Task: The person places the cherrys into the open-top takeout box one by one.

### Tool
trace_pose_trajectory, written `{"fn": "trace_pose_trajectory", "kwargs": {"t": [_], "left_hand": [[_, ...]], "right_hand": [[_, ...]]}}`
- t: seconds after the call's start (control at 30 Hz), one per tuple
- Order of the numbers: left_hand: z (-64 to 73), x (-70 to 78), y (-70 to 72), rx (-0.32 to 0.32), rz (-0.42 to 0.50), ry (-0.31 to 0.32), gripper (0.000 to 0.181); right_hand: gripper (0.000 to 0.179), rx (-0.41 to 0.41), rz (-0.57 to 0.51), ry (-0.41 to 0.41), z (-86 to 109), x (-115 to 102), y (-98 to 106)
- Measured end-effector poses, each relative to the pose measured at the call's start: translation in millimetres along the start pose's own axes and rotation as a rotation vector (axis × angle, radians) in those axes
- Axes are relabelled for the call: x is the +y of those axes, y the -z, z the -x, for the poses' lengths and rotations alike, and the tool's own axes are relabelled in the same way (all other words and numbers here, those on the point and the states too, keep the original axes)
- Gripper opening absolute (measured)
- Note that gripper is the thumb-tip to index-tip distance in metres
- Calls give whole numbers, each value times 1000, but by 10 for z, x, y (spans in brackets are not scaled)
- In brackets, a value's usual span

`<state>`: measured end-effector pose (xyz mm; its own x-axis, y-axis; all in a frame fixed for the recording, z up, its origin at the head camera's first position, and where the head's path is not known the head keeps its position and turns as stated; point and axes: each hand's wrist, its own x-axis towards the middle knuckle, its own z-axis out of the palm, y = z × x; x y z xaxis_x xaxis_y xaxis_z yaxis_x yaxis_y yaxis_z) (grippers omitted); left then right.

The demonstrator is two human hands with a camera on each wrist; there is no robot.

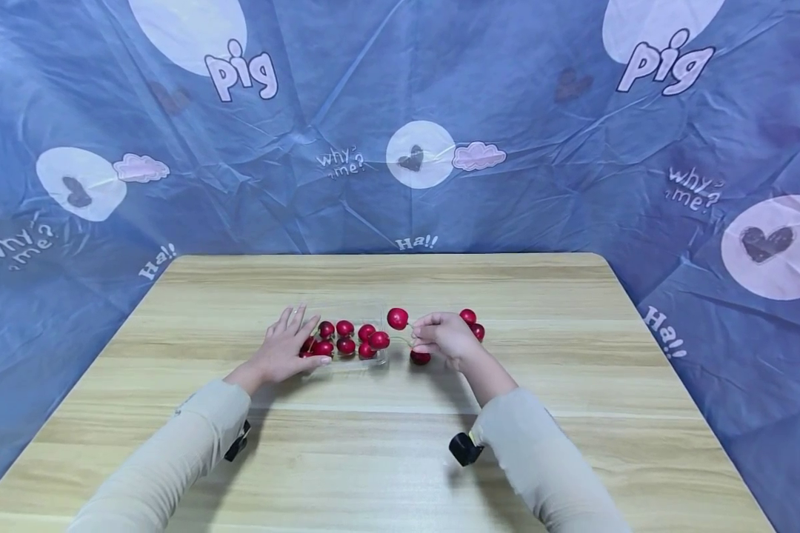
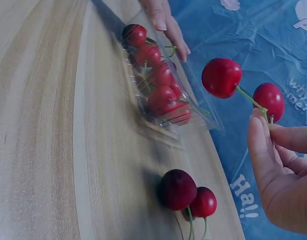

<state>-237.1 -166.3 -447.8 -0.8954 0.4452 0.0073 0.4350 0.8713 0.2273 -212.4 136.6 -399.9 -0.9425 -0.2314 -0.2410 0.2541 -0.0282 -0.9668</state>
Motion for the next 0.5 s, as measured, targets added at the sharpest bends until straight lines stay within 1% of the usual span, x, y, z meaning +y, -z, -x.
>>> {"fn": "trace_pose_trajectory", "kwargs": {"t": [0.13, 0.23, 0.5], "left_hand": [[-6, 3, 3, -3, 0, 12, 92], [-13, 6, 8, -1, 1, 18, 92], [-1, 12, 18, -3, 9, 16, 95]], "right_hand": [[21, 0, 5, -16, -90, -1, -73], [22, 15, 13, -33, -143, -2, -130], [22, 13, -32, -36, -225, 25, -277]]}}
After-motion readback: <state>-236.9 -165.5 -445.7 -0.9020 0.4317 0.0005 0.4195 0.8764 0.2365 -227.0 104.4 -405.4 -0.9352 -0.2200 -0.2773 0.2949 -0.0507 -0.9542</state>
